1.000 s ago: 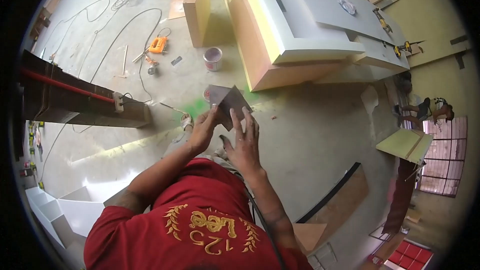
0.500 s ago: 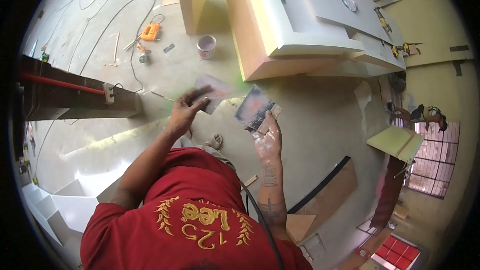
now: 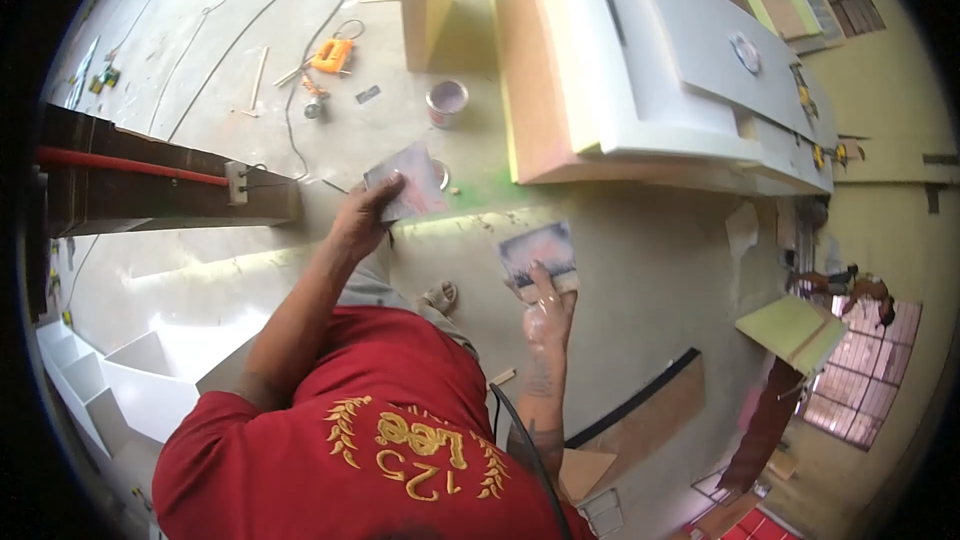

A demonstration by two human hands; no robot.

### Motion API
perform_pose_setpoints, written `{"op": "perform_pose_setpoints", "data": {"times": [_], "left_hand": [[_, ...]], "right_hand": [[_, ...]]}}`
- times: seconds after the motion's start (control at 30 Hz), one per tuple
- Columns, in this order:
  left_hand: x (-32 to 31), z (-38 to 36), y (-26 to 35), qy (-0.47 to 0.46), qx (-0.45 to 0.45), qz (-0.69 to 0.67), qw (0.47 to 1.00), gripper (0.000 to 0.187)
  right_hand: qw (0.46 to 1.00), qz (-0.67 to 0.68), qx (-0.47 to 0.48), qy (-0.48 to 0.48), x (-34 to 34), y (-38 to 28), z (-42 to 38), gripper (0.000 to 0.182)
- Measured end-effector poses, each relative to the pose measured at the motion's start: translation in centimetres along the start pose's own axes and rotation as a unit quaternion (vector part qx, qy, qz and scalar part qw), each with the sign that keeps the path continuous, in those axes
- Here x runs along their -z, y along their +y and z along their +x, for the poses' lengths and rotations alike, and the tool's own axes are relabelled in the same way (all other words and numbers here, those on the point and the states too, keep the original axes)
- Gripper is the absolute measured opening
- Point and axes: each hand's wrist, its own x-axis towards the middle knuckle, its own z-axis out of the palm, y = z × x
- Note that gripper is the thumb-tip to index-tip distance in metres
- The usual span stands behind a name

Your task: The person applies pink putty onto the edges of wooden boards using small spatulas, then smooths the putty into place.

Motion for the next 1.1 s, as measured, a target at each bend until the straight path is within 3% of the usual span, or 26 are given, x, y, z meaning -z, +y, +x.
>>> {"op": "perform_pose_setpoints", "data": {"times": [0.07, 0.17, 0.23, 0.3, 0.37, 0.5, 0.57, 0.63, 0.67, 0.73, 0.87, 0.97, 1.1], "left_hand": [[2.3, 1.9, 0.7, 0.032, -0.002, -0.006, 0.999, 0.033], [4.5, 4.9, 3.5, 0.054, 0.050, -0.029, 0.997, 0.033], [7.7, 8.8, 4.0, 0.063, 0.087, -0.060, 0.992, 0.033], [9.9, 13.1, 5.3, 0.097, 0.111, -0.058, 0.987, 0.040], [12.7, 18.0, 6.5, 0.140, 0.151, -0.091, 0.974, 0.044], [19.2, 27.1, 7.9, 0.129, 0.172, -0.033, 0.976, 0.045], [22.0, 31.9, 8.5, 0.159, 0.206, -0.049, 0.964, 0.040], [25.2, 35.5, 7.6, 0.178, 0.232, -0.072, 0.953, 0.037], [26.9, 37.2, 7.0, 0.177, 0.237, -0.082, 0.952, 0.036], [29.5, 40.1, 6.2, 0.178, 0.244, -0.103, 0.948, 0.035], [34.4, 44.8, 5.0, 0.161, 0.231, -0.119, 0.952, 0.035], [36.4, 47.4, 5.3, 0.153, 0.228, -0.081, 0.958, 0.036], [38.7, 50.4, 6.0, 0.172, 0.243, -0.043, 0.954, 0.033]], "right_hand": [[1.000, -0.025, -0.012, 0.000, 0.7, 2.1, 3.1, 0.035], [0.997, -0.020, -0.072, -0.004, -3.8, 3.2, 6.8, 0.040], [0.989, -0.107, -0.097, -0.017, -6.3, 4.6, 10.3, 0.037], [0.981, -0.176, -0.083, -0.011, -10.1, 6.9, 15.1, 0.033], [0.972, -0.195, -0.132, 0.014, -13.3, 9.9, 20.6, 0.030], [0.942, -0.282, -0.185, 0.003, -16.6, 18.9, 34.0, 0.034], [0.910, -0.371, -0.185, 0.008, -17.0, 25.4, 43.1, 0.036], [0.884, -0.454, -0.107, -0.022, -18.1, 30.4, 51.8, 0.041], [0.843, -0.534, -0.056, -0.030, -18.7, 32.3, 56.0, 0.049], [0.740, -0.669, -0.067, 0.002, -19.7, 35.9, 63.9, 0.063], [0.700, -0.713, -0.020, -0.025, -22.2, 42.1, 74.0, 0.059], [0.658, -0.749, -0.046, -0.060, -21.8, 45.8, 77.6, 0.052], [0.655, -0.750, -0.075, -0.044, -21.0, 50.2, 80.3, 0.052]]}}
